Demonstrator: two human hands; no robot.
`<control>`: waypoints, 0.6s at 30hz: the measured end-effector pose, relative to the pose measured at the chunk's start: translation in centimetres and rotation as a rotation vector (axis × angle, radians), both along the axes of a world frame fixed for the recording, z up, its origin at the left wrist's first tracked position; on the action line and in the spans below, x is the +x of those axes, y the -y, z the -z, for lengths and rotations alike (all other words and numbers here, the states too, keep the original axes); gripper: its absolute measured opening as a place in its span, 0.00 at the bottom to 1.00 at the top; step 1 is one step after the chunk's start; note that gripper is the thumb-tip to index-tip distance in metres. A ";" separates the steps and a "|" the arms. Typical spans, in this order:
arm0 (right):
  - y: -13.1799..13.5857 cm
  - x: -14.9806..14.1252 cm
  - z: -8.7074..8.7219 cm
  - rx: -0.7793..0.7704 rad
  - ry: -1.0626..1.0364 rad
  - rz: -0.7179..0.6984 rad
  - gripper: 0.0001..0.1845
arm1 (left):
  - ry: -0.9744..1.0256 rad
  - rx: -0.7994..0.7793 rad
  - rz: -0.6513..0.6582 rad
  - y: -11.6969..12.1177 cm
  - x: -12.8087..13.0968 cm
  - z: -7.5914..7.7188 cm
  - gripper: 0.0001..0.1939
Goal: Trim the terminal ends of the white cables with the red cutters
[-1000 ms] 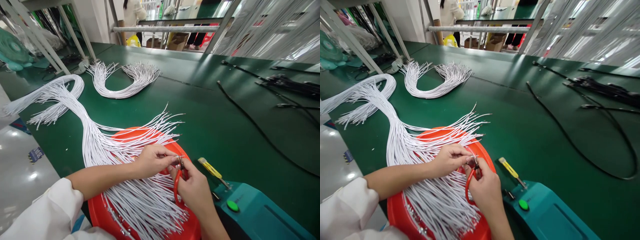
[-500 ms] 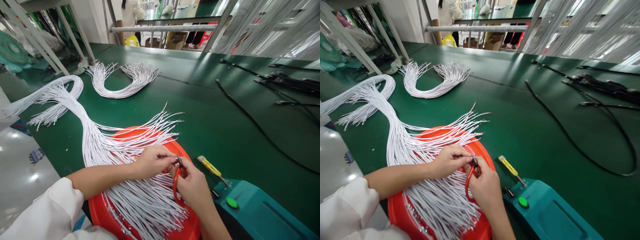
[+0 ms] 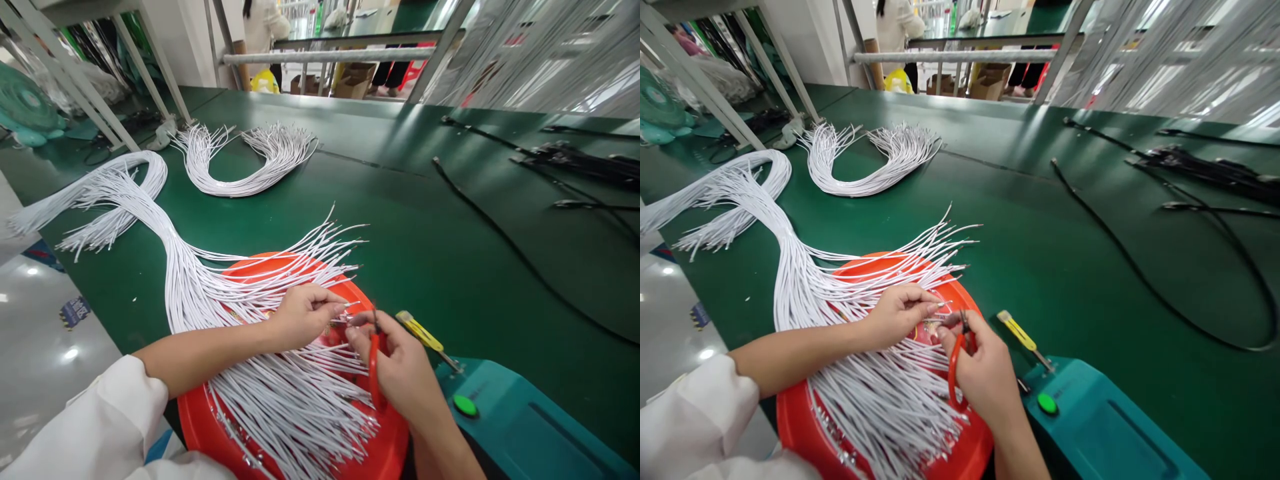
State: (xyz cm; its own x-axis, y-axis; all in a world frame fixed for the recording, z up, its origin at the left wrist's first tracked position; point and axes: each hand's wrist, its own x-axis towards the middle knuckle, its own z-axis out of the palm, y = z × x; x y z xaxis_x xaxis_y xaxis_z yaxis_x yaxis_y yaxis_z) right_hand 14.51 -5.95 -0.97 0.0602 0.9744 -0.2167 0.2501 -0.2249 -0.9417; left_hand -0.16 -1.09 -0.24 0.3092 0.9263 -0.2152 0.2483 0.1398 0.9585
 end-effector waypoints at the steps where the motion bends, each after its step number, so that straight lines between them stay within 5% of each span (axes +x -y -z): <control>1: 0.0 0.0 0.0 0.033 -0.020 0.078 0.13 | 0.000 0.004 0.013 0.0 0.0 0.1 0.08; 4: -0.1 0.1 0.4 0.168 -0.023 0.239 0.14 | -0.007 0.038 0.106 0.0 -0.1 0.3 0.09; 8: 0.0 0.2 0.9 0.260 0.066 0.229 0.12 | -0.056 0.088 0.180 0.0 -0.2 0.6 0.10; 14: 0.0 0.8 0.8 0.555 0.623 -0.016 0.06 | -0.246 0.110 0.248 -0.1 -0.4 0.4 0.10; 18: 0.1 1.0 1.1 0.646 0.852 -0.179 0.15 | -0.407 0.310 0.326 0.1 -0.6 0.6 0.10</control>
